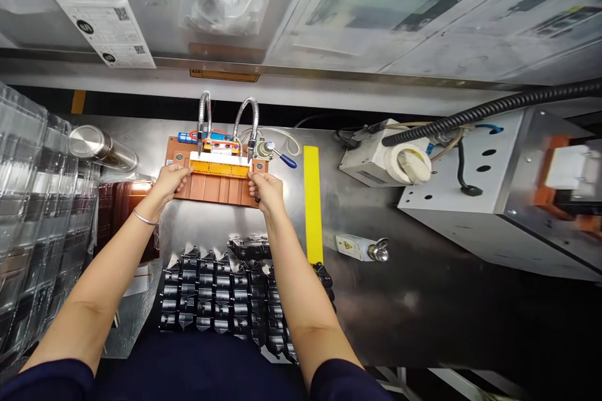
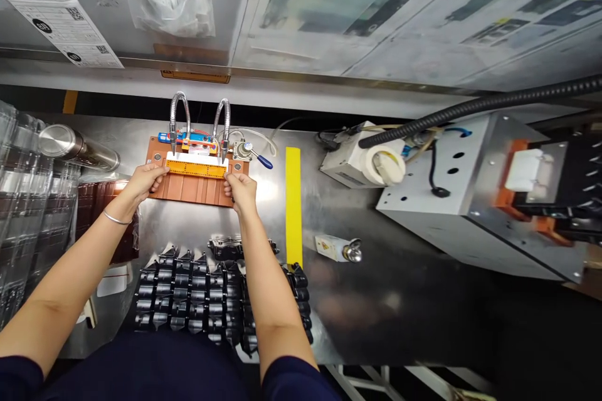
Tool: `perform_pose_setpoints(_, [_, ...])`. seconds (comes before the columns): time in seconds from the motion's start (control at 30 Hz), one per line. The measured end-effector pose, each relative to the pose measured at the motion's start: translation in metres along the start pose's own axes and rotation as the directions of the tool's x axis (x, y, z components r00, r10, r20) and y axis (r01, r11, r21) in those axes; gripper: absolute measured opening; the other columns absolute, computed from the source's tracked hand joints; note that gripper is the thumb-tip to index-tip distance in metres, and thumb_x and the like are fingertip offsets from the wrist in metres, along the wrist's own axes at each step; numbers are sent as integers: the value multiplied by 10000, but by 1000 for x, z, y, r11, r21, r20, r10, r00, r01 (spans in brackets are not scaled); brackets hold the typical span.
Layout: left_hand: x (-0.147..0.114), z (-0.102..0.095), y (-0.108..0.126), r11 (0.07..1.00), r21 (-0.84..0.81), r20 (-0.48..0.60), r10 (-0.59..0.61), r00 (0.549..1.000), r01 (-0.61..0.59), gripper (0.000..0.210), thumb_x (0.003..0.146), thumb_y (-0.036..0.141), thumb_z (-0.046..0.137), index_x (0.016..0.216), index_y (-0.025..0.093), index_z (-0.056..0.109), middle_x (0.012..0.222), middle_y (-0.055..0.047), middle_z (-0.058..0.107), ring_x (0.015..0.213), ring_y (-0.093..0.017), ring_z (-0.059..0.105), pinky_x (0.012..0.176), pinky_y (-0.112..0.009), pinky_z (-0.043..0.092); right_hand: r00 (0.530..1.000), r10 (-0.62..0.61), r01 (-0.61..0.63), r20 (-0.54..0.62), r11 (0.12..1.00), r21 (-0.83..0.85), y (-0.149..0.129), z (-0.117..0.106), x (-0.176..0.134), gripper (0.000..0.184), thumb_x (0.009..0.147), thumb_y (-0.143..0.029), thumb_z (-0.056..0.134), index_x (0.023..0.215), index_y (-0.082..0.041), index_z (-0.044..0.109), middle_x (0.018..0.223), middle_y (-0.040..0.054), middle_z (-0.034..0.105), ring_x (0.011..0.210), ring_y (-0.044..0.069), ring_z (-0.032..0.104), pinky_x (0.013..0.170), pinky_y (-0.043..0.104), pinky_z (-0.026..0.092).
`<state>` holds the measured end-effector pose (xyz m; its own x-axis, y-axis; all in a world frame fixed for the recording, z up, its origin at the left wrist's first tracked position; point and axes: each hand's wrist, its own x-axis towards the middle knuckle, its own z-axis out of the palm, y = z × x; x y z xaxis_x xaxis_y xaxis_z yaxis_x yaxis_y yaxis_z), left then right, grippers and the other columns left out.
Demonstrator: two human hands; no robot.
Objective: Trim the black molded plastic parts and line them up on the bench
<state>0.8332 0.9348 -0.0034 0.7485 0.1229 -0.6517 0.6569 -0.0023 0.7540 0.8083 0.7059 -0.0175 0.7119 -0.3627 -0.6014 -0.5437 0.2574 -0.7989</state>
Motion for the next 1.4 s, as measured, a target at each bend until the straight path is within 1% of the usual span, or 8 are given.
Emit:
perform_pose_setpoints(0.5, [3,-26,9,993,82,139,-90,986,79,218,635,193,811,671,88,623,566,-44,647,442,-93,579,398,-175,454,977,-130,187,168,902,-389,6,-33,-6,224,734,-379,664,704,-163,612,611,6,637,453,90,507,435,219,436])
perform_pose_setpoints(0.7, [-27,-57,-13,999,5,81,36,996,-37,227,711,247,759,834,102,637,671,-20,658,489,-76,586,432,-175,480,782,183,622,595,-167,-765,32,-87,-83,439,668,-156,712,1101,-194,652,1156,124,629,914,255,656,748,343,517])
perform_pose_setpoints(0.8, [-51,-55,-28,998,-14,38,55,998,-54,193,759,272,698,813,108,610,637,0,627,454,-67,547,425,-180,462,749,256,661,611,-350,-664,40,-95,-99,364,722,-119,645,1083,-162,651,1143,160,617,987,294,637,778,364,515])
perform_pose_setpoints(0.9, [-81,-46,-37,988,23,13,154,988,-154,177,784,287,654,848,125,620,666,-7,633,525,-96,583,492,-215,496,730,89,682,677,-153,-715,33,-93,-95,233,728,-200,661,959,-171,670,1053,133,653,973,293,634,814,379,509])
perform_pose_setpoints(0.97, [-102,-36,-41,912,179,-30,380,924,-369,179,820,309,606,888,149,648,772,-44,673,688,-140,638,625,-267,537,798,-161,603,581,200,-773,27,-81,-92,232,714,-304,695,907,-180,657,971,104,673,909,272,648,797,376,523])
perform_pose_setpoints(1.1, [-125,-10,-49,364,603,217,782,584,-710,239,892,329,520,990,190,688,1078,-104,688,1067,-230,589,966,-416,449,969,-34,91,245,970,-225,36,-24,-96,312,711,-458,702,817,-181,604,763,50,673,703,200,667,684,340,574])
perform_pose_setpoints(1.23, [-100,9,-53,-47,776,466,715,521,-629,288,910,251,485,1135,178,649,1263,-130,617,1185,-306,518,1031,-553,345,941,177,-262,288,920,291,52,37,-95,297,721,-423,746,788,-193,570,700,20,670,701,151,682,726,271,589])
perform_pose_setpoints(1.4, [-48,10,-43,-242,754,593,651,474,-610,348,905,140,436,1206,153,610,1305,-166,579,1202,-290,511,998,-497,395,862,301,-384,407,913,139,38,37,-79,380,815,-506,640,774,-129,608,713,99,709,671,165,698,624,256,590])
